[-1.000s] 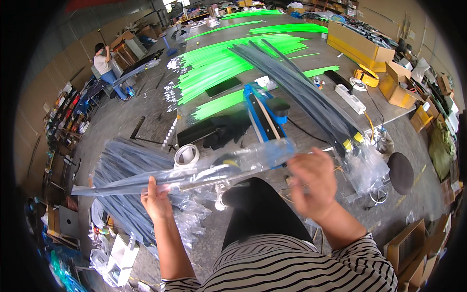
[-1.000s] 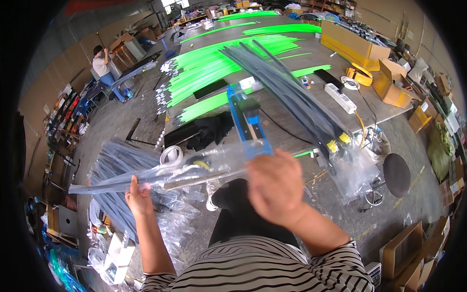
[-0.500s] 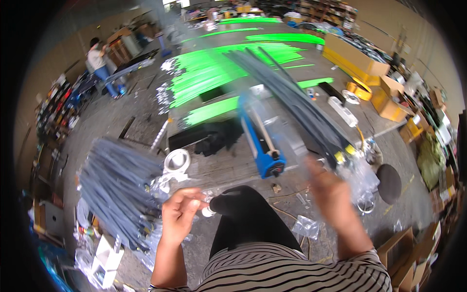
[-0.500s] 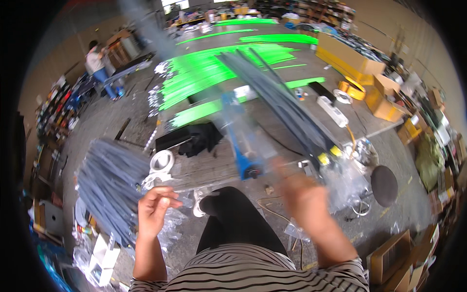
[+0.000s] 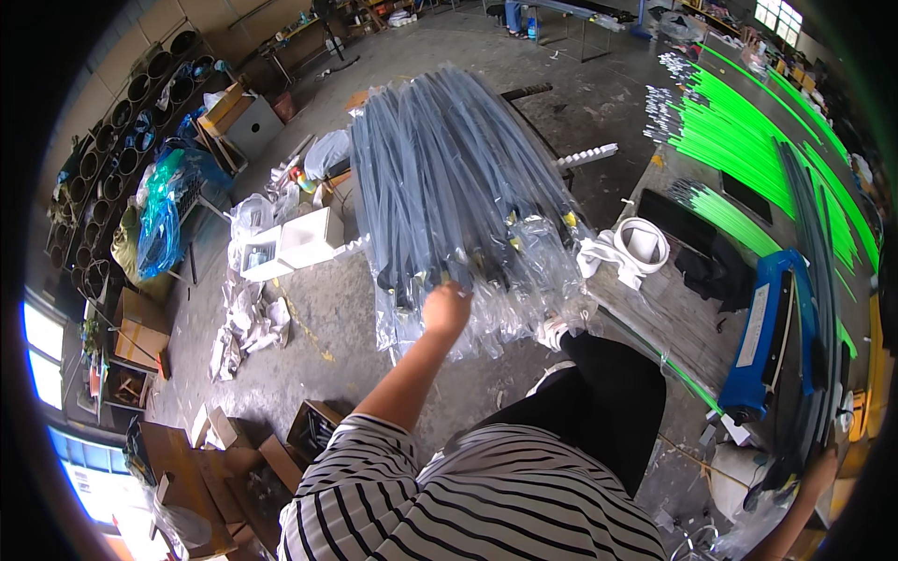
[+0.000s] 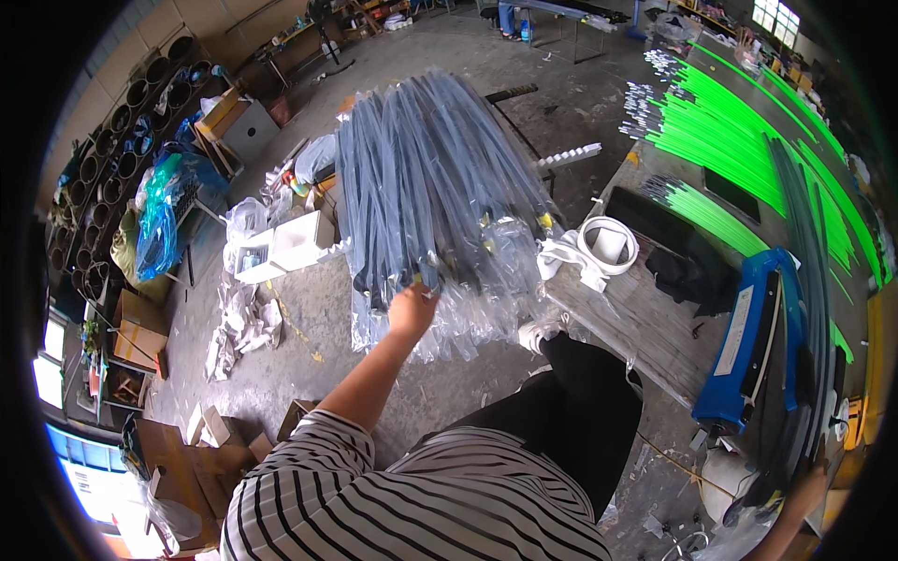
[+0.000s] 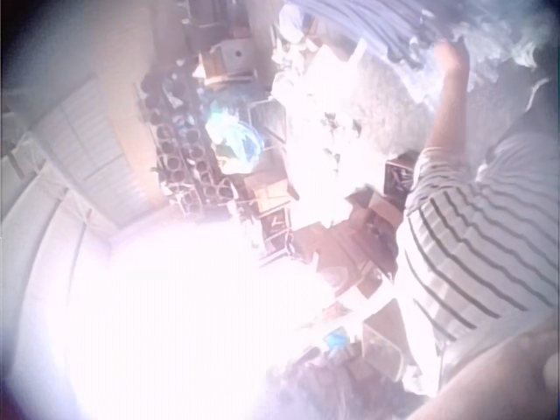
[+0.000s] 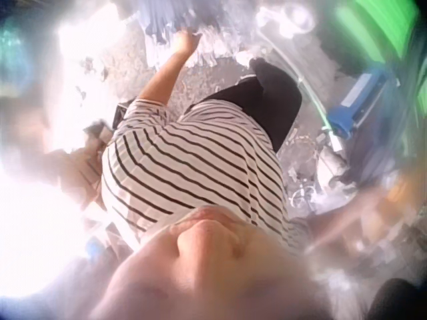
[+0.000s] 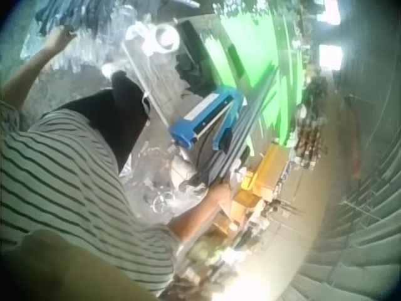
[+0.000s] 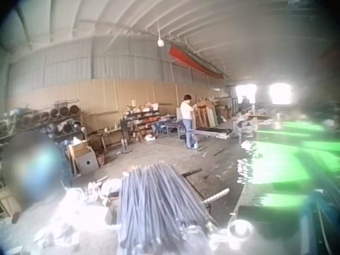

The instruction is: The person repeatedly picks up long, thin poles from a pile on a workbench and wraps them in clear plastic bags. They use a blue handheld heat-sealing tool to seal the bags around the poles. The wrapped poles are then placed back onto the workbench.

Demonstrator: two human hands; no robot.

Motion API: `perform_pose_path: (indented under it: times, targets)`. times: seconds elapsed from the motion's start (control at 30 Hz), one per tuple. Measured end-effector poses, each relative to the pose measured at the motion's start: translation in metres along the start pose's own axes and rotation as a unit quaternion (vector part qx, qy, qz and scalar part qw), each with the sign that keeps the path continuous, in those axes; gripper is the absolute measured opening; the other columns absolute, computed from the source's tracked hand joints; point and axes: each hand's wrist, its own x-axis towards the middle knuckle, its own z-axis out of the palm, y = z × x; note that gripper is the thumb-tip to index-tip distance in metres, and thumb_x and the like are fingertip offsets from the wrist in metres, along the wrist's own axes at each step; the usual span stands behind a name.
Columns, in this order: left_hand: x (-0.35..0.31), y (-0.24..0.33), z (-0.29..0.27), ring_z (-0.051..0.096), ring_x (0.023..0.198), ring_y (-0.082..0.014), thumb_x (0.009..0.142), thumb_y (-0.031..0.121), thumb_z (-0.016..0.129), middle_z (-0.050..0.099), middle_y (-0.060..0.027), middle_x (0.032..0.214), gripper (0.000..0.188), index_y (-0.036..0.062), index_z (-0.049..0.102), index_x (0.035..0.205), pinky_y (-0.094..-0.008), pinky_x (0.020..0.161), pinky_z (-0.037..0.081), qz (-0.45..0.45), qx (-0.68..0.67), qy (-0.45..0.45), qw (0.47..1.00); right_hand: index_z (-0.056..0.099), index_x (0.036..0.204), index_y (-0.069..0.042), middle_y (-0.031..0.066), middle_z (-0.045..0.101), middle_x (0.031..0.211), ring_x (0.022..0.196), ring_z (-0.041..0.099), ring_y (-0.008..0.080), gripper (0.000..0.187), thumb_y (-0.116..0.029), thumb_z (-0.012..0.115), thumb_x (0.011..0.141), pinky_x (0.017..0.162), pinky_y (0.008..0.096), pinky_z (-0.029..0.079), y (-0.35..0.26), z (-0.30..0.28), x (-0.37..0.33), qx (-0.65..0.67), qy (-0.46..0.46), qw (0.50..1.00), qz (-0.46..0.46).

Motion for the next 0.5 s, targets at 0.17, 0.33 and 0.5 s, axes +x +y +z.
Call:
perform_pose_path:
  times: [0.17, 0.33, 0.5]
  targets:
    - [0.037, 0.017, 0.000, 0.060, 0.085, -0.0281, 0.076, 0.038, 0.054, 0.062, -0.0122, 0.090, 0.034, 0.0071, 0.063, 0.086, -0.0357, 0.072, 0.048, -0.009, 0.156, -0.095, 0.983, 0.049, 0.113, 0.002, 0.0201, 0.053, 0.109, 0.097, 0.055, 0.0292, 0.032, -0.009, 0.051, 0.084, 0.081, 0.0339, 0.043, -0.044, -0.084, -0.038, 0.162, 0.328, 0.922, -0.124]
    - [0.047, 0.028, 0.004, 0.060, 0.088, -0.0256, 0.076, 0.019, 0.046, 0.062, -0.0105, 0.091, 0.024, 0.0081, 0.065, 0.088, -0.0340, 0.074, 0.048, -0.010, 0.201, -0.145, 0.969, 0.056, 0.093, 0.003, 0.0132, 0.059, 0.095, 0.086, 0.058, 0.0232, 0.012, -0.001, 0.048, 0.084, 0.075, 0.0286, 0.046, -0.108, -0.112, -0.106, 0.369, 0.363, 0.830, -0.206]
    - [-0.001, 0.056, -0.022, 0.061, 0.080, -0.0295, 0.073, 0.017, 0.049, 0.062, -0.0159, 0.085, 0.021, 0.0058, 0.063, 0.082, -0.0377, 0.068, 0.049, 0.111, 0.181, -0.135, 0.968, 0.060, 0.092, -0.002, 0.0117, 0.059, 0.077, 0.065, 0.057, 0.0240, 0.021, -0.001, 0.061, 0.070, 0.060, 0.0321, 0.046, -0.253, -0.163, -0.173, 0.514, 0.121, 0.703, -0.477]
